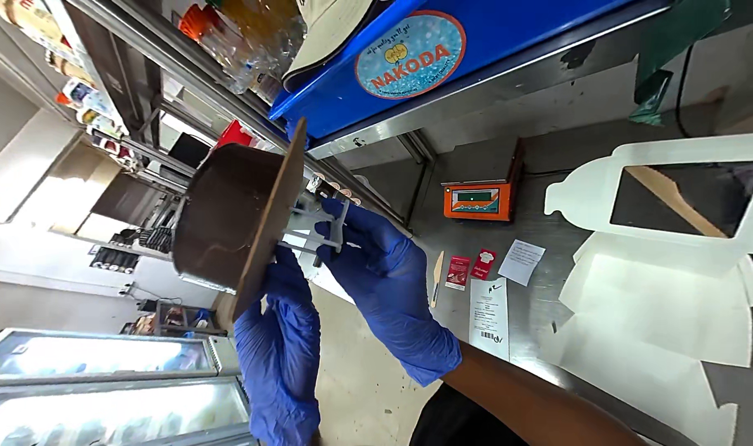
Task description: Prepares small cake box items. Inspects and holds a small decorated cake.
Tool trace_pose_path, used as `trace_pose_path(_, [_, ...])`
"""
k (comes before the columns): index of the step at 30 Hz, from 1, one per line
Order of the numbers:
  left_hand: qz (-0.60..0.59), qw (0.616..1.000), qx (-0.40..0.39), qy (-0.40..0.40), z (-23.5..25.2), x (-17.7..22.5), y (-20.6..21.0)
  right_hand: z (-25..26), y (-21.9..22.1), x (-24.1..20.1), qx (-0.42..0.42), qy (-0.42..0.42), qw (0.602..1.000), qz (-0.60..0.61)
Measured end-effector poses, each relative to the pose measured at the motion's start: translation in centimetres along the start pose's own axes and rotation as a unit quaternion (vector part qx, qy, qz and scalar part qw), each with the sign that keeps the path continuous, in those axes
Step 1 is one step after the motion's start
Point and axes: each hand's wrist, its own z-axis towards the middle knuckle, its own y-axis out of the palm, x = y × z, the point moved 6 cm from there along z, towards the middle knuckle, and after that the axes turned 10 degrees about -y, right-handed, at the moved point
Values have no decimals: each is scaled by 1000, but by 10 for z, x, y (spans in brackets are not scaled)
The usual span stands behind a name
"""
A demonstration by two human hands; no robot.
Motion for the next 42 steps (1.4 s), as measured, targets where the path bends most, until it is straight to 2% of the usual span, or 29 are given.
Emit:
trace_pose_path(4, [-17, 1000, -1, -7, 2, -4, -2, 3, -3, -3, -11, -24, 999, -33])
trace_pose_path(10, [-6, 1000, 0, 3, 5, -7, -4, 8, -7, -2, -11, 8, 1000, -27])
trace_pose_path(15, [-4, 1000, -8, 9, 6, -8, -3, 11, -7, -6, -25, -64, 997, -35])
trace_pose_path(19, [-2, 1000, 4, 7, 6, -9, -3, 12, -7, 0, -9, -1, 1000, 3])
trace_pose_path(23, [-17, 1000, -3, 1, 7, -10, -3, 18, -8, -1, -21, 5, 1000, -9])
trace_pose_path(30, [-18, 1000, -21, -13, 9, -9, 1, 19, -5, -3, -48, -66, 996, -39])
trace_pose_path(36, [-29, 1000, 6, -1, 7, -8, -3, 17, -3, -2, -58, -93, 992, -66])
trace_pose_path(40, [-13, 1000, 5, 0, 5, -8, -4, 12, -1, -3, -95, -147, 977, -125])
trace_pose_path(42, [-10, 1000, 0, 4, 4, -7, -4, 10, 0, -2, -90, -144, 978, -124])
